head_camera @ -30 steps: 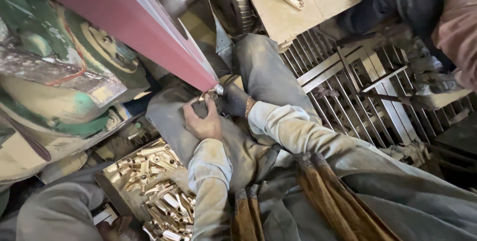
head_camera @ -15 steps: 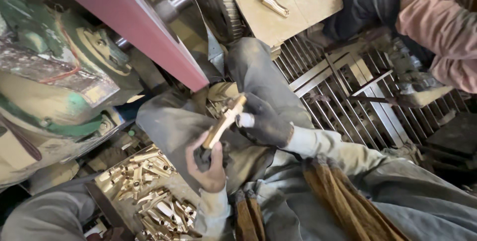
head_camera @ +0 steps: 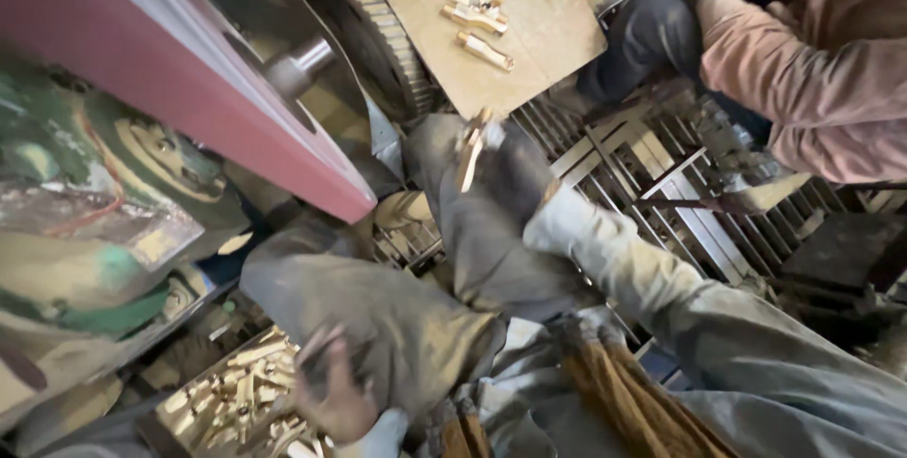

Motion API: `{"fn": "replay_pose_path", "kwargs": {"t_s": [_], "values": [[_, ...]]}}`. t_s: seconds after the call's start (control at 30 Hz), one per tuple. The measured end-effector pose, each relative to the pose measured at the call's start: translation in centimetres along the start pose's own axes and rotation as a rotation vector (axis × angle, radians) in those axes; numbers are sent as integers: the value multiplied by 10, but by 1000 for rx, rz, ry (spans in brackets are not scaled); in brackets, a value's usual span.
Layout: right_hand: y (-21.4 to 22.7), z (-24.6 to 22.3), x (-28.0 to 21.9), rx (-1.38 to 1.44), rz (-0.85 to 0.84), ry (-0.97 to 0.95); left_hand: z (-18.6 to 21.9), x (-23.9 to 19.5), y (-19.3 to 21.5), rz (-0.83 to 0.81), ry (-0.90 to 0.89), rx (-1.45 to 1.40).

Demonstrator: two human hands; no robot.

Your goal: The person uses a vertical belt grinder to smooth the edges and surfaces of small brass metal components, handling each piece one by one and placing finished pieces into a tray.

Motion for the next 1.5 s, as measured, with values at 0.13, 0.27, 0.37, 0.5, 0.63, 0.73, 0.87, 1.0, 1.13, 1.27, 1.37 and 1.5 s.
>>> {"fn": "replay_pose_path", "kwargs": {"t_s": [0.13,0.27,0.37,0.5,0.63,0.73,0.87,1.0,1.13,1.27,1.37,1.5], "values": [[107,-27,144,-657,204,561,-52,24,49,188,18,88],[121,-86,210,-1505,383,899,-115,32,66,301,141,206],[113,-118,240,-1493,105,805,-158,-1,106,440,268,291],[81,-124,258,-1410,192,687,-201,-40,135,562,409,379],[85,-121,232,-1938,-165,1122,-229,-56,134,599,499,424],[83,-108,213,-1880,-172,1034,-238,-48,134,594,509,473],[92,-96,167,-1841,-162,1033,-228,3,139,601,387,619],[95,-65,107,-1432,-91,880,-200,32,165,878,-1,1481],[60,-32,20,-1314,-121,704,-221,59,226,416,717,732],[25,-5,-32,-1267,-144,713,-243,71,243,148,553,1062],[13,-1,-56,-1513,-110,839,-238,77,246,177,606,1089],[0,1,-67,-1126,-104,678,-220,45,243,216,481,1056]]}}
Point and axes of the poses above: each hand's wrist, its own x-axis towards the middle knuckle, its own y-axis out of the back of the hand, z = x × y, the point moved 1 cm from there along x, towards the middle knuckle, and after that the axes turned 3 degrees about -z, right-handed, at the moved point
